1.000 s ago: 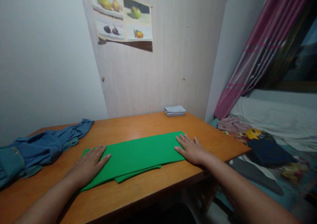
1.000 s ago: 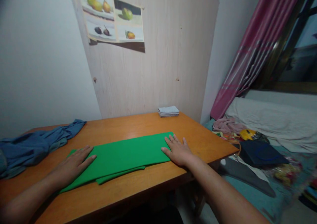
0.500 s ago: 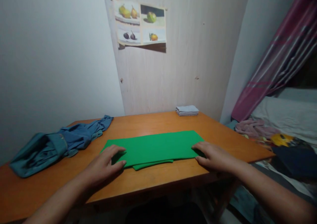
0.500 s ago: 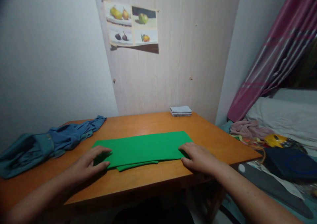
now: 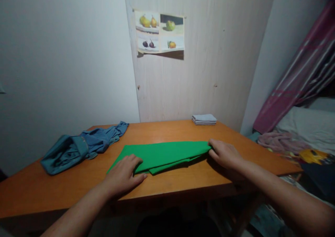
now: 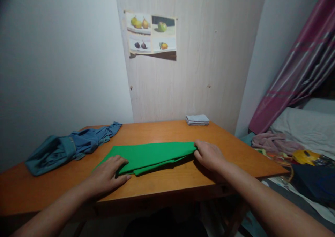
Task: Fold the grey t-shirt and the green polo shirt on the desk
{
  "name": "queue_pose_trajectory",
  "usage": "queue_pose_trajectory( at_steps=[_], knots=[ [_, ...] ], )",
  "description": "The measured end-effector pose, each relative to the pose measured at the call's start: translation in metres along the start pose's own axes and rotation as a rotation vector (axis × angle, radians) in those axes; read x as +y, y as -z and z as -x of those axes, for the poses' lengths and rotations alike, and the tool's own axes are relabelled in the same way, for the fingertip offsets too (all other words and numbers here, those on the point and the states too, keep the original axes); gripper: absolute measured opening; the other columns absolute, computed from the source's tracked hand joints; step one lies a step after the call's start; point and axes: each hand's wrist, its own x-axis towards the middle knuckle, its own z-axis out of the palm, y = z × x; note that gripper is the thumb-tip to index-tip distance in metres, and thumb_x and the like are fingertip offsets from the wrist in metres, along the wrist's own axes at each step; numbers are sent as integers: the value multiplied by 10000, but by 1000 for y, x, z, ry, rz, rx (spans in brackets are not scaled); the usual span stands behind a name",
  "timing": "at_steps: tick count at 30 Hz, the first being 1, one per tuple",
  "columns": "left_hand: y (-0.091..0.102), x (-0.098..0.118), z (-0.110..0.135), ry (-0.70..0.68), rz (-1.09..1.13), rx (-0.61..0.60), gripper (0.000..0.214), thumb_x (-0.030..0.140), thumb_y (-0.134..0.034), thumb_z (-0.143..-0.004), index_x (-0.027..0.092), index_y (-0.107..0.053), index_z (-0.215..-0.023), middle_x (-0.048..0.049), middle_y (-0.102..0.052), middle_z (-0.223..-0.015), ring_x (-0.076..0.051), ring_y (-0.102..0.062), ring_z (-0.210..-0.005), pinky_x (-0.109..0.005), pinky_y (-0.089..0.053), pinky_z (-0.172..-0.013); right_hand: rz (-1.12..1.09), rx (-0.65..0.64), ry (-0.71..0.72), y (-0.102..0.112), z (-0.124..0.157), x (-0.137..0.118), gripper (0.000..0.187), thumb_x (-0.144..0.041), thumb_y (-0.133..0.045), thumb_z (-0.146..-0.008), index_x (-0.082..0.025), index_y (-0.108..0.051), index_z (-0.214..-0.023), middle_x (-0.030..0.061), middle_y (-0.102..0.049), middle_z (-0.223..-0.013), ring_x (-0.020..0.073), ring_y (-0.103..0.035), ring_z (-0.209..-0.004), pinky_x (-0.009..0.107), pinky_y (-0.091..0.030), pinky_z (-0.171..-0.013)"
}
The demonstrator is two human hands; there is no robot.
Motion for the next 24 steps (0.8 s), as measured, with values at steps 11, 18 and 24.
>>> queue_pose_trajectory(
  at_steps=[11, 18, 24],
  knots=[
    [-14, -8, 1, 124, -176, 94, 210, 233, -474, -843, 222, -581, -1024, -103, -631, -1053, -276, -574, -988, -368, -411, -790, 99, 132, 53, 67, -29, -11, 156, -215, -461, -897, -210, -579, -998, 85, -682, -947, 226, -602, -827, 301, -313, -636],
    [32, -37, 2, 289, 86, 238, 232, 405, -435, -919, 270, -607, -995, -41, -691, -917, -249, -632, -843, -303, -408, -673, -47, 164, -70, 91, -34, 21, 215, -259, -516, -850, -225, -605, -1042, 50, -685, -850, 216, -603, -726, 285, -330, -591],
    [110, -52, -13, 271, 657, 94, 503, 685, -625, -749, 211, -618, -919, 0, -653, -768, -203, -614, -714, -273, -471, -608, -564, 50, -137, 111, -48, 63, 172, -226, -597, -751, -191, -660, -908, 37, -666, -745, 182, -587, -663, 258, -403, -557]
  ],
)
